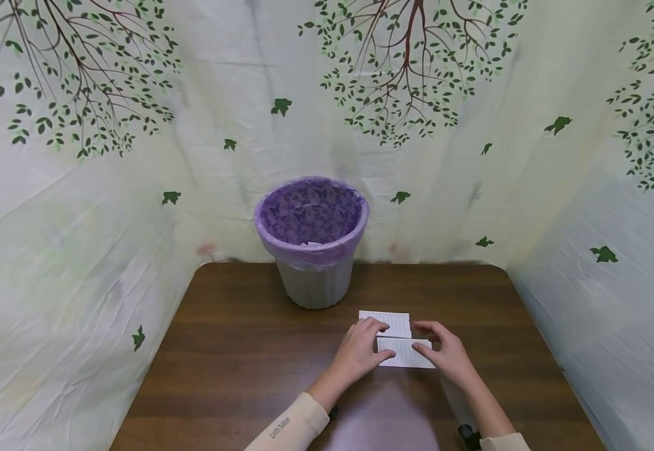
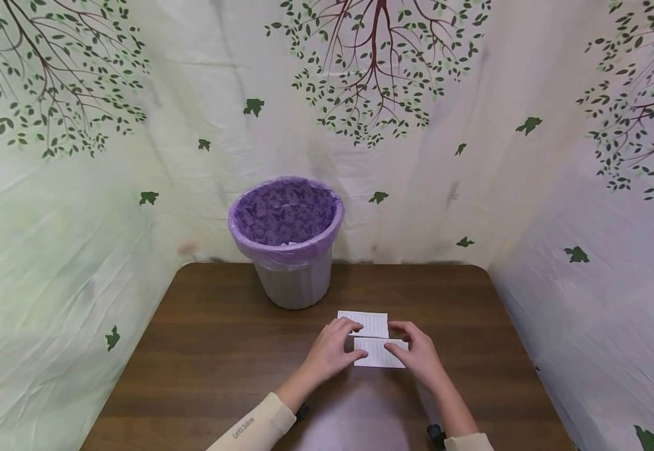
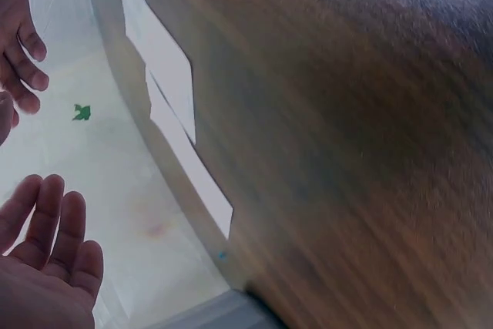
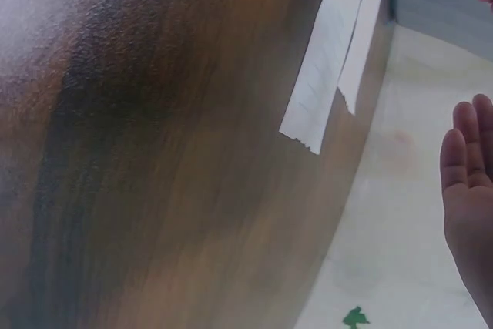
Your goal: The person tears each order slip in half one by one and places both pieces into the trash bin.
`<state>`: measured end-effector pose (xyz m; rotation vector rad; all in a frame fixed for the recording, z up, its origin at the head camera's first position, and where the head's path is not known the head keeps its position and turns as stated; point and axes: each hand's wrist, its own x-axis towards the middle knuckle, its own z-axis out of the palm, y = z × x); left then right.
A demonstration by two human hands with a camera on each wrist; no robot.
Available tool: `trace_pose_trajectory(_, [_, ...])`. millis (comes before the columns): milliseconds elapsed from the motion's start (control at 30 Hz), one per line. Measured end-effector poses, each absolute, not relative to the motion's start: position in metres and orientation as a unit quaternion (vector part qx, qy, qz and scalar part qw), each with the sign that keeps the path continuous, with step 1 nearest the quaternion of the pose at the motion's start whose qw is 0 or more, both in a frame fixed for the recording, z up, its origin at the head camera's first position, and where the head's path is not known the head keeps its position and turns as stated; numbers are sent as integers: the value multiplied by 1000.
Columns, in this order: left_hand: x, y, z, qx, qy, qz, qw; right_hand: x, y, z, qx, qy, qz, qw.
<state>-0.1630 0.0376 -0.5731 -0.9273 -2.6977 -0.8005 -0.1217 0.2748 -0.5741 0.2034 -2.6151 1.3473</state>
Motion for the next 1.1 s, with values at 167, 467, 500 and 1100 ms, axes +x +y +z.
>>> trace_pose_trajectory(167, [-160,43,-579,-313,-910,-261,83,-119,276,-577,68,-884,454,92])
trace_pose_trajectory(467, [-161,48,-587,-315,-912,-247,88,-122,281,-586,75,-905,408,96])
trace_pose_trajectory(500, [-162,48,-587,-316,-912,-247,86,-122,282,-588,74,-909,400,95])
trace_pose_trajectory(1100, [-164,61,-603,-317,-922,-210,75,-125,284,-620,112,-938,318,78])
